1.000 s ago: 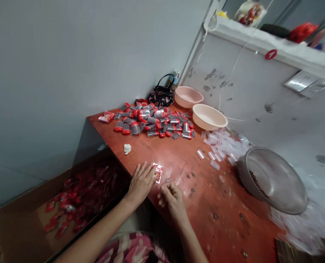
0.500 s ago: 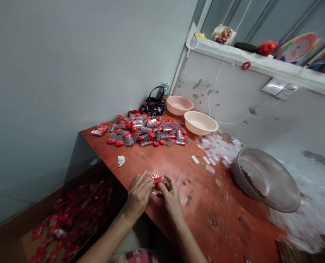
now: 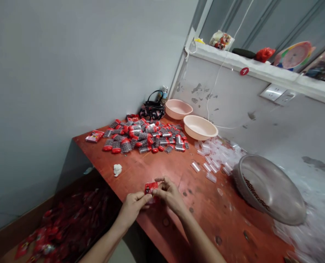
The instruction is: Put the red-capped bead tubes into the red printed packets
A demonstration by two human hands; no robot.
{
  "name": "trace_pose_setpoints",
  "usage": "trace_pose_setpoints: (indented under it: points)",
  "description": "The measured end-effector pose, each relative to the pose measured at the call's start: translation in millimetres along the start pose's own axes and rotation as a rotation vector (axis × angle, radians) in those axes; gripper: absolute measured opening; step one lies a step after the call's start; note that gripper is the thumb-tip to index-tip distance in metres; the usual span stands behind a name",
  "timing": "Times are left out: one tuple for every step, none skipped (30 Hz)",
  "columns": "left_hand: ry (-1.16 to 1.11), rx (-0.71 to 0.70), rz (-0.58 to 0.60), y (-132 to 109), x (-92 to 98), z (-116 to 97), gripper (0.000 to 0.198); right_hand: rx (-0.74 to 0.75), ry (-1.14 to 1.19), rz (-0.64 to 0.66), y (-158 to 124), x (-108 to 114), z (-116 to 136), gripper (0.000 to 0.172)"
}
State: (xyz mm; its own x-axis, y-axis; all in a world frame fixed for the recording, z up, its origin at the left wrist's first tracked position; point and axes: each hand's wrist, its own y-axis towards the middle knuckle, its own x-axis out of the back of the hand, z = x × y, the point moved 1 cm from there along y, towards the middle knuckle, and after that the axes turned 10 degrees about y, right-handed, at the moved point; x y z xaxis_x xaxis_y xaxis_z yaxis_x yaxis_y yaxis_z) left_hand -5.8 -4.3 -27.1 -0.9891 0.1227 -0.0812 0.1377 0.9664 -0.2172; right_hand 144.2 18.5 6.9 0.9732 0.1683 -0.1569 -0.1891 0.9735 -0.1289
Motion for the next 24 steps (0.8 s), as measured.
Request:
trace_pose_setpoints:
  points:
    - [0.062,-0.036,-0.045,4,7.9,-2,0.027,0.015,-0.037,0.008,6,5,2,0.027]
    - [0.125,-0.075,-0.108,10,18.3,-5,0.029,0.041,-0.077,0.003,15,11,5,0.024]
    - [0.182,-0.112,-0.186,17,30.8,-9,0.03,0.086,-0.121,-0.029,25,19,9,0.023]
    - [0.233,-0.143,-0.27,25,45.0,-15,0.031,0.134,-0.17,-0.062,37,27,14,0.023]
    - [0.272,-0.169,-0.356,34,60.1,-20,0.032,0.183,-0.23,-0.087,52,35,19,0.024]
    - [0.312,-0.195,-0.422,45,75.0,-27,0.033,0.235,-0.306,-0.109,68,42,25,0.025]
    - [0.362,-0.214,-0.466,57,89.1,-33,0.035,0.274,-0.391,-0.105,86,49,30,0.026]
    - [0.422,-0.223,-0.499,70,101.8,-39,0.036,0.307,-0.48,-0.103,105,53,37,0.027]
    - [0.505,-0.244,-0.575,84,113.3,-45,0.037,0.342,-0.566,-0.104,124,56,43,0.029]
    - [0.603,-0.275,-0.63,100,122.9,-51,0.037,0.38,-0.649,-0.099,144,56,49,0.031]
    - [0.689,-0.333,-0.679,116,130.9,-57,0.036,0.427,-0.727,-0.096,164,54,56,0.034]
    - [0.762,-0.403,-0.694,133,137.5,-61,0.034,0.483,-0.798,-0.087,184,49,63,0.037]
    - [0.816,-0.477,-0.691,150,143.1,-65,0.032,0.529,-0.869,-0.057,204,42,70,0.041]
    - [0.875,-0.537,-0.689,167,148.3,-68,0.031,0.563,-0.935,-0.032,223,34,76,0.046]
    - [0.937,-0.564,-0.7,183,153.2,-70,0.03,0.57,-0.997,-0.016,242,24,80,0.051]
    - [0.998,-0.554,-0.728,197,158.0,-72,0.03,0.546,-1.061,0.002,259,14,84,0.056]
    - [1.053,-0.508,-0.761,210,162.5,-72,0.029,0.507,-1.121,0.016,275,3,85,0.059]
    - [1.096,-0.44,-0.784,222,166.5,-72,0.029,0.468,-1.179,0.056,290,-7,85,0.062]
    - [1.127,-0.364,-0.786,231,169.3,-71,0.029,0.444,-1.232,0.11,302,-17,83,0.063]
    - [1.148,-0.294,-0.77,238,170.7,-70,0.029,0.415,-1.282,0.168,312,-26,80,0.062]
    - [1.161,-0.243,-0.741,244,170.3,-70,0.03,0.393,-1.32,0.214,319,-32,76,0.062]
    - [1.169,-0.212,-0.709,248,168.1,-69,0.031,0.381,-1.35,0.244,324,-36,72,0.062]
    - [1.172,-0.2,-0.685,251,163.9,-68,0.031,0.377,-1.372,0.255,326,-38,68,0.062]
    - [1.17,-0.198,-0.673,252,158.1,-68,0.031,0.382,-1.387,0.251,326,-37,64,0.062]
